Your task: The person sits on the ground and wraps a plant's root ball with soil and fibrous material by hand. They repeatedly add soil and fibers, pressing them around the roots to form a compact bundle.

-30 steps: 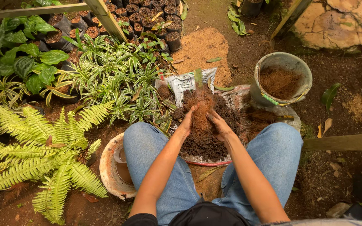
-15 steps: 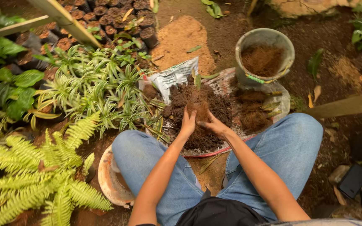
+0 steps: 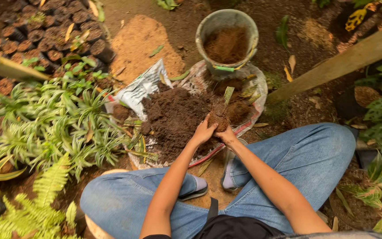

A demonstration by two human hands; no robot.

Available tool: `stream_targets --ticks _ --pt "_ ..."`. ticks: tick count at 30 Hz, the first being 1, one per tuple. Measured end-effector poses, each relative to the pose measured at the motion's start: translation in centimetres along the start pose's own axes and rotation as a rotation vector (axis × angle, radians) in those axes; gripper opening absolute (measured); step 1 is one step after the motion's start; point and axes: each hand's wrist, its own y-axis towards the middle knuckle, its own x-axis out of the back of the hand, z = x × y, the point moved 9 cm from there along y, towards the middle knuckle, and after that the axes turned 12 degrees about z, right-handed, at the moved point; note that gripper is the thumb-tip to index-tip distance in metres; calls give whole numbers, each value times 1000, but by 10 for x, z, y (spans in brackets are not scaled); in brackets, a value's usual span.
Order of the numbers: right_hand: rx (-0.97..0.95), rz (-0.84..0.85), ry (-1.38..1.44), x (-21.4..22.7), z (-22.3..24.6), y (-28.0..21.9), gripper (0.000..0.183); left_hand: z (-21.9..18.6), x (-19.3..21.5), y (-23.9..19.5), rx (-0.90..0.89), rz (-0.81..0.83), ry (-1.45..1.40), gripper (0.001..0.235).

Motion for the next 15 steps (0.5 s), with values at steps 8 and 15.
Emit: stream_targets --ticks 8,15 --pt "193 -326 4 55 27 41 50 -47 6 77 -169 -146 42 85" --pt "246 -399 91 79 28 74 40 -55 9 131 79 11 365 87"
